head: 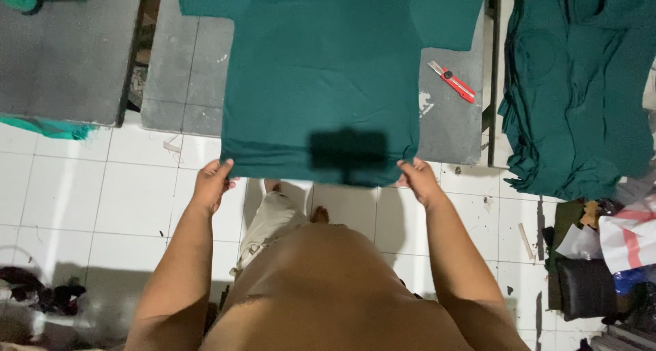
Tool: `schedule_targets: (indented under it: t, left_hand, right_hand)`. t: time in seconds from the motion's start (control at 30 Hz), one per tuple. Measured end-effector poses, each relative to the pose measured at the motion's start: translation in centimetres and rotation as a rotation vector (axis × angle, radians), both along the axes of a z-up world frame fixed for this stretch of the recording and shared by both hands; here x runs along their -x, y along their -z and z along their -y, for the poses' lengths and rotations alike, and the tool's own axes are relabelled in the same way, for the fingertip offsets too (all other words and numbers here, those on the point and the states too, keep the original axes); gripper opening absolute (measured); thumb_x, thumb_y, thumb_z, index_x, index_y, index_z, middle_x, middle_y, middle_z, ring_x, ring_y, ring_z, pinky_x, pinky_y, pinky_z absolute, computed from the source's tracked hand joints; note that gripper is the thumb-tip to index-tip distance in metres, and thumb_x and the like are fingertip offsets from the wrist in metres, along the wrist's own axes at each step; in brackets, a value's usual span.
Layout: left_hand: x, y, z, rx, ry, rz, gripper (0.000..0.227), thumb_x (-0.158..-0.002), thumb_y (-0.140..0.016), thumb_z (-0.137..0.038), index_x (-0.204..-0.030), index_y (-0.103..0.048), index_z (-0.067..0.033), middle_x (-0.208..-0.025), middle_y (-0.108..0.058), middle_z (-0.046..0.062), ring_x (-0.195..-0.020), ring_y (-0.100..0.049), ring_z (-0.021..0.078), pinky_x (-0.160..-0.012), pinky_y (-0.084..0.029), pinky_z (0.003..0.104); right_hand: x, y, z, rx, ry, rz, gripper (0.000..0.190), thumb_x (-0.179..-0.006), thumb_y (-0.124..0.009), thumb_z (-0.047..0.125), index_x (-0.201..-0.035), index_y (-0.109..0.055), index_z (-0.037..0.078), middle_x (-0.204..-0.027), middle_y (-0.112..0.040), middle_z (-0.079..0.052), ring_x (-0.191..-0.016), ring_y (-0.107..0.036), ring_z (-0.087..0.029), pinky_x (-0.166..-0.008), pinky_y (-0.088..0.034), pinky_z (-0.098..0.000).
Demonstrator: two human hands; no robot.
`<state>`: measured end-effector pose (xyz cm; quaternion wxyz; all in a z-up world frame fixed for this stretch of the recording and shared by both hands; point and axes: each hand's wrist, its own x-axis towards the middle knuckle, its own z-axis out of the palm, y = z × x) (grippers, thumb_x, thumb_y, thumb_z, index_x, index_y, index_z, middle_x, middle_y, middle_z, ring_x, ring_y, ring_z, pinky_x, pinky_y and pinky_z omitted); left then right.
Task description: The person lays a green t-shirt flat on a table and uses a red utility knife to cut the collar and sleeve seams. They remove the cut fabric pieces and continue trimming the shirt's edges.
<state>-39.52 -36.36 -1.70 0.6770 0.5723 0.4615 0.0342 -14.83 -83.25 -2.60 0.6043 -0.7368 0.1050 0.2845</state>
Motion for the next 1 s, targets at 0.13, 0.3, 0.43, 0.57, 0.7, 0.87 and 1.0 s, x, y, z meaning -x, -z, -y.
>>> schedule_targets:
  t: [0.13,0.3,0.43,0.57,0.7,0.87,1.0]
  left_hand:
    - [-4.9,3.0,-5.3,-0.121,-0.096,0.031,0.019,-0.096,-0.076,-0.029,-0.095,-0.07,-0.0106,-0.078,-0.067,0.007,-0.067,-0.07,0.0158,-0.06,-0.063,0.024]
    - [-12.2,-0.8,-7.3,-0.134,-0.177,0.009,0.039,-0.088,-0.083,-0.029,-0.112,-0.063,-0.0049,-0.09,-0.069,0.012,-0.069,-0.078,0.0218,-0.053,-0.067,0.029]
    - [-15.3,0.0,-8.5,-0.082,-0.171,-0.009,0.047,-0.094,-0.073,-0.036,-0.122,-0.056,-0.0026,-0.098,-0.073,0.013,-0.078,-0.081,0.0224,-0.067,-0.068,0.038]
    - [-15.5,4.2,-9.8,-0.157,-0.163,0.051,0.027,-0.093,-0.075,-0.03,-0.104,-0.064,-0.0085,-0.082,-0.076,0.007,-0.066,-0.078,0.0183,-0.056,-0.066,0.034]
    - [-13.9,0.1,-8.3,-0.19,-0.107,0.067,0.02,-0.093,-0.073,-0.023,-0.089,-0.068,-0.0049,-0.071,-0.073,0.012,-0.056,-0.075,0.0205,-0.047,-0.065,0.034]
    - [-16.2,-4.1,-8.3,-0.267,0.145,-0.066,0.049,-0.092,-0.075,-0.043,-0.097,-0.068,0.0057,-0.073,-0.073,0.023,-0.058,-0.076,0.0265,-0.047,-0.064,0.034]
    - [-17.7,-3.2,-10.2,-0.507,0.346,-0.354,0.055,-0.089,-0.068,-0.068,-0.101,-0.058,-0.0157,-0.057,-0.069,-0.002,-0.065,-0.076,0.021,-0.074,-0.062,0.038]
  right_hand:
    - [-3.7,-4.1,-1.5,0.017,0.144,0.007,0.022,-0.095,-0.076,0.033,-0.097,-0.065,0.014,-0.072,-0.06,0.001,-0.056,-0.058,-0.011,-0.047,-0.052,-0.0231]
    - [-11.0,-0.7,-3.1,0.146,0.292,-0.003,0.023,-0.094,-0.075,0.037,-0.099,-0.062,0.018,-0.072,-0.058,0.002,-0.06,-0.058,-0.009,-0.047,-0.055,-0.0236]
    - [-13.0,1.0,-5.3,0.18,0.306,0.023,0.035,-0.099,-0.069,0.026,-0.126,-0.053,0.01,-0.106,-0.066,-0.013,-0.091,-0.075,-0.027,-0.073,-0.067,-0.046]
    - [-10.8,-2.1,-8.3,0.783,0.162,0.789,0.028,-0.091,-0.078,0.011,-0.113,-0.061,0.005,-0.107,-0.063,-0.019,-0.104,-0.068,-0.043,-0.089,-0.056,-0.0512]
    - [-6.6,-5.5,-18.5,0.639,-0.035,0.792,0.016,-0.099,-0.068,0.001,-0.114,-0.066,0.009,-0.109,-0.063,-0.012,-0.103,-0.068,-0.033,-0.091,-0.056,-0.0433]
    - [-4.2,-0.4,-30.1,0.389,-0.673,1.067,0.015,-0.095,-0.067,0.018,-0.108,-0.075,0.02,-0.111,-0.072,-0.008,-0.115,-0.067,-0.03,-0.096,-0.056,-0.0458]
    - [-1.6,-4.4,-36.8,0.417,-0.875,1.059,0.022,-0.103,-0.056,0.016,-0.114,-0.073,0.009,-0.121,-0.069,-0.013,-0.123,-0.063,-0.033,-0.102,-0.052,-0.0484]
